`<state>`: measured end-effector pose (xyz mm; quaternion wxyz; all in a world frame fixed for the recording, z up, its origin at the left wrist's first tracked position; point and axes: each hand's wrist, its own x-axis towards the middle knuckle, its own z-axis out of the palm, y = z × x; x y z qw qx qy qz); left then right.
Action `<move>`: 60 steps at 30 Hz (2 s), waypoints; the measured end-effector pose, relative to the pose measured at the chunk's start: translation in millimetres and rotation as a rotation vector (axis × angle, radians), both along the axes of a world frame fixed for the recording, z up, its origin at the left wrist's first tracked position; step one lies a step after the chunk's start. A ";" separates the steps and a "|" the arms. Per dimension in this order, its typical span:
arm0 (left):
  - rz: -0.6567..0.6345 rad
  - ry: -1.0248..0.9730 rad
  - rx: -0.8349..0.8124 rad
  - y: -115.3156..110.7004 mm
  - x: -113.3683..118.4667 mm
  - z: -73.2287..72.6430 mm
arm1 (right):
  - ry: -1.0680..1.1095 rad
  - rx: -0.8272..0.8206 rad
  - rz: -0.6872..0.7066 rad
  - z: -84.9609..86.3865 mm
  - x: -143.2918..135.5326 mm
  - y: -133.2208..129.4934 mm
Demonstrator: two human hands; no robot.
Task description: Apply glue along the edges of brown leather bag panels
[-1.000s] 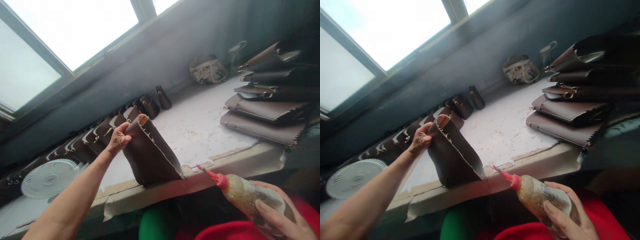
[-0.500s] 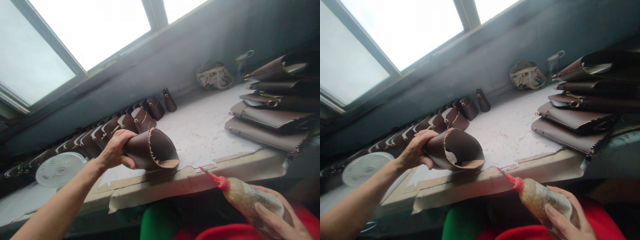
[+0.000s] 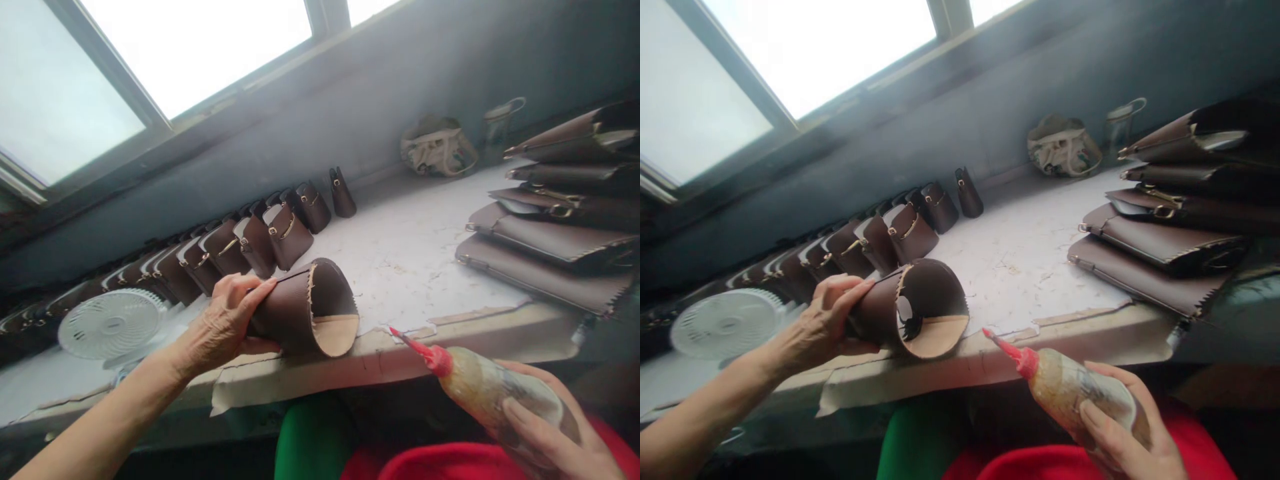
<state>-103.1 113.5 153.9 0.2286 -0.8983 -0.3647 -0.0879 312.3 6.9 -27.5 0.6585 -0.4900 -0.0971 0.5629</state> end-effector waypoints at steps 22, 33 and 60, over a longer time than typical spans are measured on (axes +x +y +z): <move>-0.036 -0.100 0.197 -10.8 -1.5 -86.1 | -0.005 -0.082 0.043 12.9 6.8 7.5; -0.228 -0.186 0.099 -21.4 -6.5 -35.9 | -0.123 -0.003 0.023 33.3 15.8 -4.6; -0.093 -0.076 -0.201 -44.4 28.1 -20.5 | -0.884 0.128 0.210 36.2 22.1 -13.9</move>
